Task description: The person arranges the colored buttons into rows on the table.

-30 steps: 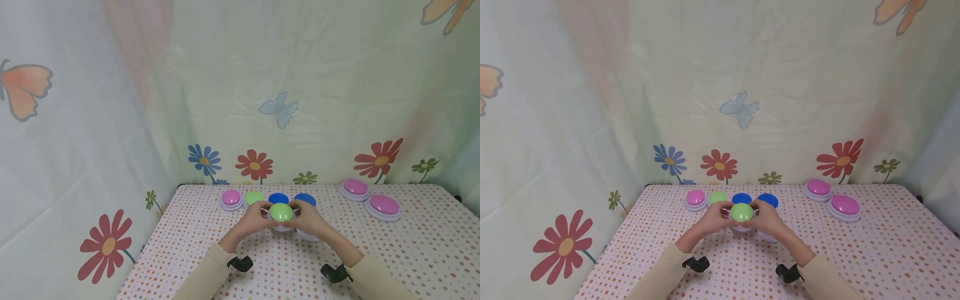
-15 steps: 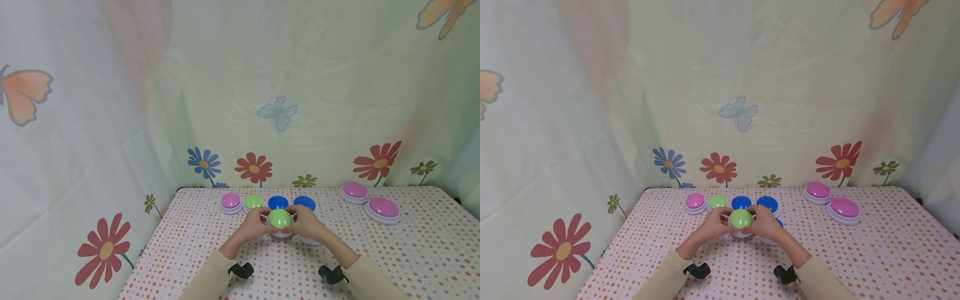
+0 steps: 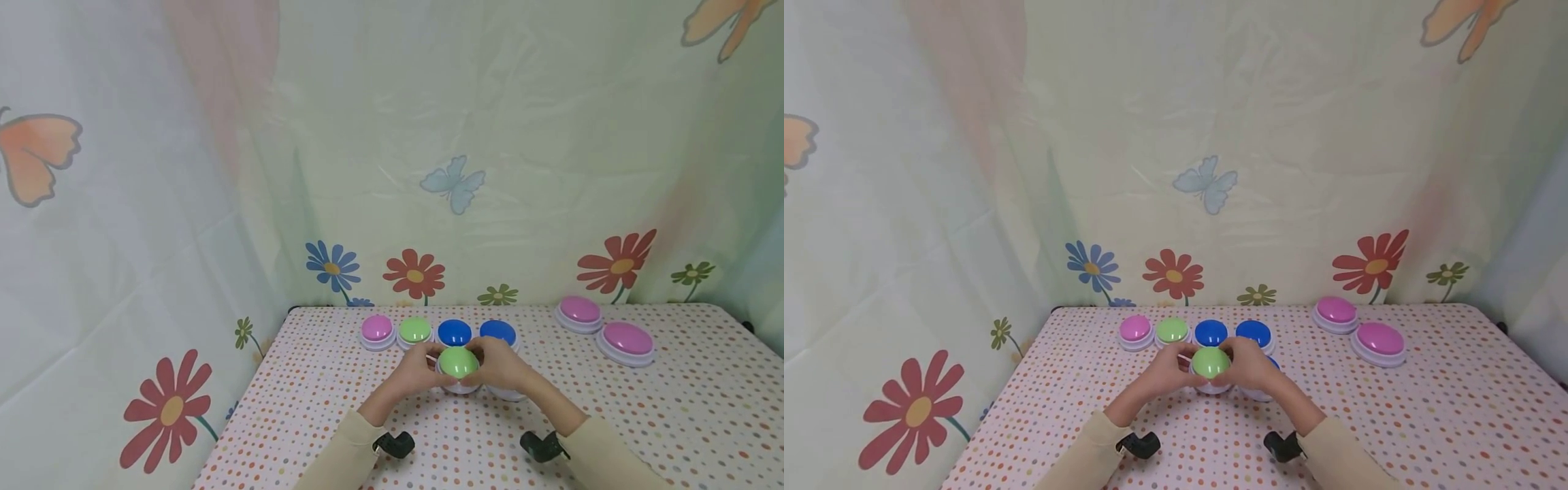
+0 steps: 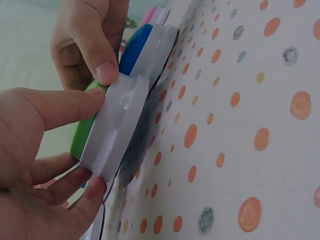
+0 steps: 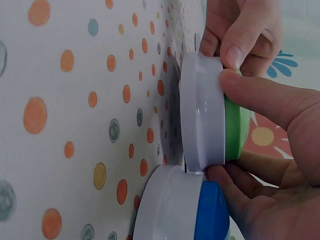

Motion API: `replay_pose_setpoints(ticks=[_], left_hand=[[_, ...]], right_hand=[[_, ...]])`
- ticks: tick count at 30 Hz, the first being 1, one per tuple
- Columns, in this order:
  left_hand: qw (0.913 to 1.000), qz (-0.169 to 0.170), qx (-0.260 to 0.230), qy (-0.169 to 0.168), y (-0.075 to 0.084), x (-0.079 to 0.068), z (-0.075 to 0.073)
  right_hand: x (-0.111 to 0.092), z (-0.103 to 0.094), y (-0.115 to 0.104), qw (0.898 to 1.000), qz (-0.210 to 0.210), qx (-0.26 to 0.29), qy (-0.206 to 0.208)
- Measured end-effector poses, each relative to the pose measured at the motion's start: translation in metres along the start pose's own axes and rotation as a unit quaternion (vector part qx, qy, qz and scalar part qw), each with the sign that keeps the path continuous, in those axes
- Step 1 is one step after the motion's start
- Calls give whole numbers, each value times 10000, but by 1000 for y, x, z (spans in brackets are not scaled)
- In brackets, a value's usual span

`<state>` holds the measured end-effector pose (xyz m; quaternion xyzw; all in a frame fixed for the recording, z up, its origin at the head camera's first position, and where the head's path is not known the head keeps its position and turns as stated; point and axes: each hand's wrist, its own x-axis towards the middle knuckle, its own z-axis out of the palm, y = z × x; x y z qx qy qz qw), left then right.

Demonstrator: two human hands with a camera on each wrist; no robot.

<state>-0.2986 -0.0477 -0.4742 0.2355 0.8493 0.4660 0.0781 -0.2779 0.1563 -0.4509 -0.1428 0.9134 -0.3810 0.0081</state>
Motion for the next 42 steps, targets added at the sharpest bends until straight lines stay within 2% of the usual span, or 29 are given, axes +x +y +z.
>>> replay_pose_setpoints(ticks=[5, 13, 19, 30, 37, 42], left_hand=[[9999, -137, -76, -17, -3, -1, 2], [9998, -176, -18, -42, -4, -1, 1], [9997, -254, 35, -52, -8, 0, 3], [9997, 160, 151, -113, -12, 3, 4], [9998, 104, 78, -149, -14, 3, 5], [9998, 14, 71, -181, -14, 3, 4]], right_hand=[[-2, 1, 1, 9999, 98, 48, -47], [1, -2, 2, 9997, -94, -7, -219], [7, -5, 5, 9984, -294, -270, -389], [12, -2, 19, 9980, -336, -296, -439], [10, -2, 18, 9981, -383, -252, -406], [10, 0, 18, 9990, -196, -191, -344]])
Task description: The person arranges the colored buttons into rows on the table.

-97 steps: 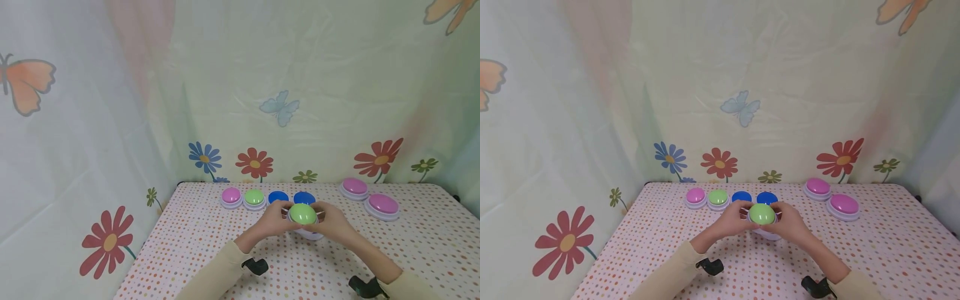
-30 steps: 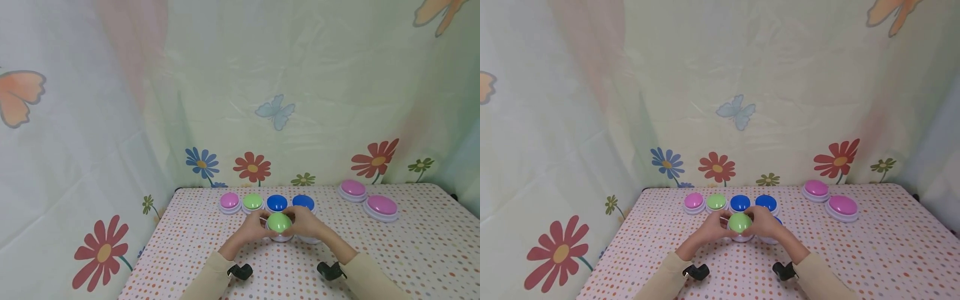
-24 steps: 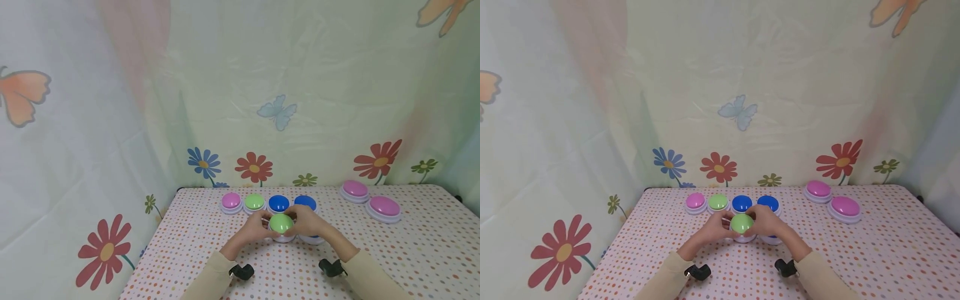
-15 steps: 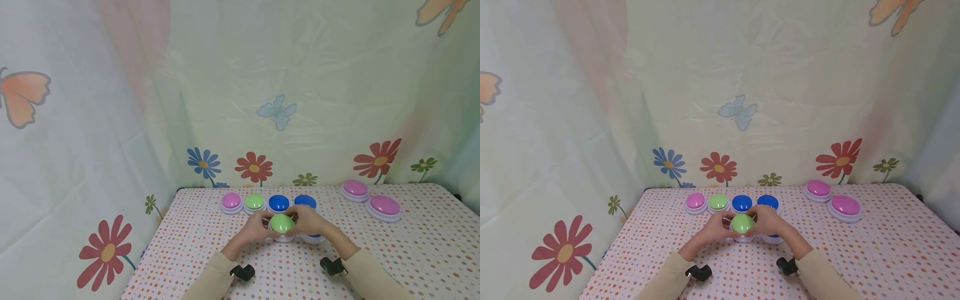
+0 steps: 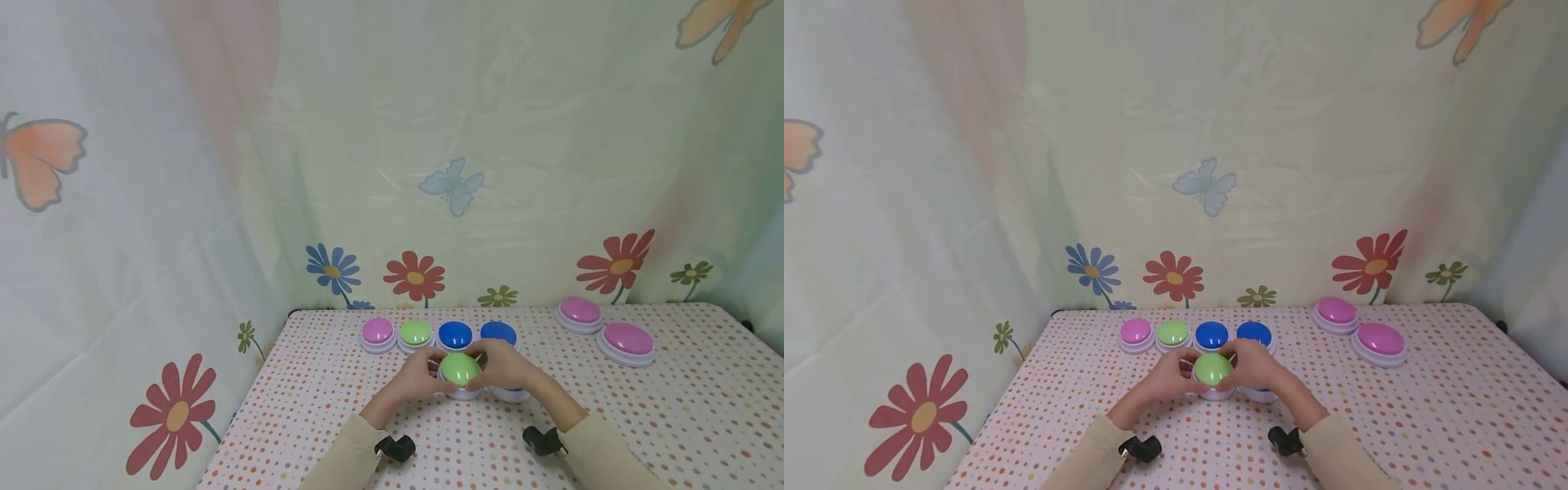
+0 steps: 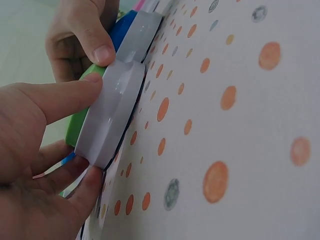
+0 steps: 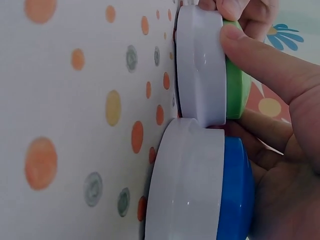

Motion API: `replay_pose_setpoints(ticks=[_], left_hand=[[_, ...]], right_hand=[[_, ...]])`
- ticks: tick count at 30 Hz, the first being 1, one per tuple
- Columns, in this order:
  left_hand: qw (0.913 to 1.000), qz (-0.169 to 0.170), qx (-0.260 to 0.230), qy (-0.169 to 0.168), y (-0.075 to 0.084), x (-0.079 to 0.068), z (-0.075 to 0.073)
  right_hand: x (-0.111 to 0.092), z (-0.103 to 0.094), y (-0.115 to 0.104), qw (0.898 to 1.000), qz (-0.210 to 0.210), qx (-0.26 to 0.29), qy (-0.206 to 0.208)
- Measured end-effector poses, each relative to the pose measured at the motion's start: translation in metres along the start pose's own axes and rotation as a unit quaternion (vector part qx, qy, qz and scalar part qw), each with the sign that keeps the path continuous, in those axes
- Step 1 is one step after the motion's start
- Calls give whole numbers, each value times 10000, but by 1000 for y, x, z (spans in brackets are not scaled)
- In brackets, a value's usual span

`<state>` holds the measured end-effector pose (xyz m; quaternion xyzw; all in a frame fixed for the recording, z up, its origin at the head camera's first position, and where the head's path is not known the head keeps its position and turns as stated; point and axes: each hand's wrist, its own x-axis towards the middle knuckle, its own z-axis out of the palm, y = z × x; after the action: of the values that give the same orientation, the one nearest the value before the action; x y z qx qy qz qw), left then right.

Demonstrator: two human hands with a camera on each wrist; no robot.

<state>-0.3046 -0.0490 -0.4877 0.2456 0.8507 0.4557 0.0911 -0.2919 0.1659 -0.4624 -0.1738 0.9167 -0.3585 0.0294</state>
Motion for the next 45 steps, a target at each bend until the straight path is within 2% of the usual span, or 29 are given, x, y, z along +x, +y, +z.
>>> replay_pose_setpoints(ticks=[11, 14, 18, 20, 25, 29, 34, 40, 45], left_hand=[[10000, -53, 61, -46, -1, 1, 2], [9998, -184, 84, -59, 0, 0, 0], [9989, -452, -82, -34, 5, -2, -9], [9981, -506, -354, 36, 9, -3, -17], [9957, -278, -882, 86, 23, 1, -37], [9972, -68, -744, -89, 37, 12, -46], [9986, 120, -223, -460, 58, 36, -48], [9959, 353, 244, -790, 83, 66, -40], [9921, 414, 501, -1077, 104, 88, -26]], right_hand=[[-2, -2, -1, 9999, 66, 73, -136], [-1, -3, -1, 9999, 10, 24, -160], [-3, -11, -1, 9996, -279, -27, -5], [-5, -19, -2, 9988, -449, -78, 159], [-8, -46, -7, 9967, -647, -168, 470], [-7, -72, -9, 9962, -576, -138, 635], [-4, -100, -7, 9967, -286, -64, 755], [-3, -131, 0, 9967, 17, -251, 769], [-7, -160, 11, 9961, 155, -459, 736]])
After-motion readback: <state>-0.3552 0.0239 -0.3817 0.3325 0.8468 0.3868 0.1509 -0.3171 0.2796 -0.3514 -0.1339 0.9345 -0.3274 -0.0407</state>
